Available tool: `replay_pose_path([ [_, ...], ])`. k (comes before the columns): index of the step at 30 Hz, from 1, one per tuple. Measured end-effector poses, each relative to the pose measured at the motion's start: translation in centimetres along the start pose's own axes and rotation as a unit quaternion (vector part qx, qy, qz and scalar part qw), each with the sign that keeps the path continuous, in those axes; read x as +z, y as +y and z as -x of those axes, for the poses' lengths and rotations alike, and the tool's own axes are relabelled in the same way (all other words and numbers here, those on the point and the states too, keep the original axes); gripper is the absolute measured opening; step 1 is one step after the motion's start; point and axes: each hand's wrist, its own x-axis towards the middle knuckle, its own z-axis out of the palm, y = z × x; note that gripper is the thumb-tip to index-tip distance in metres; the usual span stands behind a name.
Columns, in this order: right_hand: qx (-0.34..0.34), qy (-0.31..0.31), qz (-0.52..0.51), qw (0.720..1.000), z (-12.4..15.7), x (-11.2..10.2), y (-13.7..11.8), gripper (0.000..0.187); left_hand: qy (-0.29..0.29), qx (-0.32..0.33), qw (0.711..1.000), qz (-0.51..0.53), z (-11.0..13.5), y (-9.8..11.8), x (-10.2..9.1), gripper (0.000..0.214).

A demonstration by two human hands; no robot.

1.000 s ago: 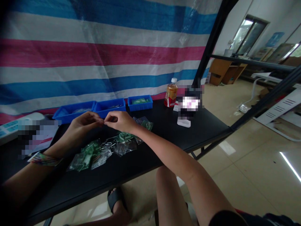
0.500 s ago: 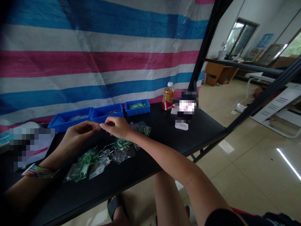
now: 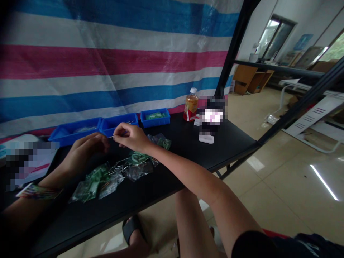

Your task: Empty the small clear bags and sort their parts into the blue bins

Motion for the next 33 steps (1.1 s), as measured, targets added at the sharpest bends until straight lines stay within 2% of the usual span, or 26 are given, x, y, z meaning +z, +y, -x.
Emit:
replay_pose_path([
  [5, -0.017, 0.015, 0.007, 1.0, 0.1, -0.1, 0.3, 0.026, 0.002, -0.023, 1.0, -0.02, -0.1, 0.0, 0.2, 0.037],
  [12, 0.052, 0.051, -0.024, 0.997, -0.4, -0.3, 0.2, 0.026, 0.009, 0.017, 1.0, 0.001, 0.1, -0.2, 0.2, 0.025],
  [17, 0.059, 0.063, -0.054, 0.995, -0.5, -0.4, 0.3, 0.019, 0.008, 0.056, 0.998, -0.033, 0.3, -0.1, 0.2, 0.023],
  [23, 0.031, 0.06, -0.042, 0.997, -0.7, -0.3, 0.9, 0.018, 0.011, -0.005, 0.999, -0.043, 0.2, 0.0, 0.1, 0.042],
  [26, 0.021, 0.056, -0.037, 0.998, -0.6, -0.3, 0.9, 0.022, -0.002, -0.007, 0.999, -0.048, 0.0, -0.2, 0.0, 0.045],
  [30, 0.014, 0.051, -0.038, 0.998, -0.5, -0.3, 0.7, 0.03, -0.017, 0.018, 1.0, -0.019, -0.2, -0.8, -0.4, 0.035],
  [33, 0.037, 0.047, -0.049, 0.997, -0.6, -0.3, 0.7, 0.032, -0.017, 0.03, 0.999, -0.007, -0.3, -1.1, -0.7, 0.026],
])
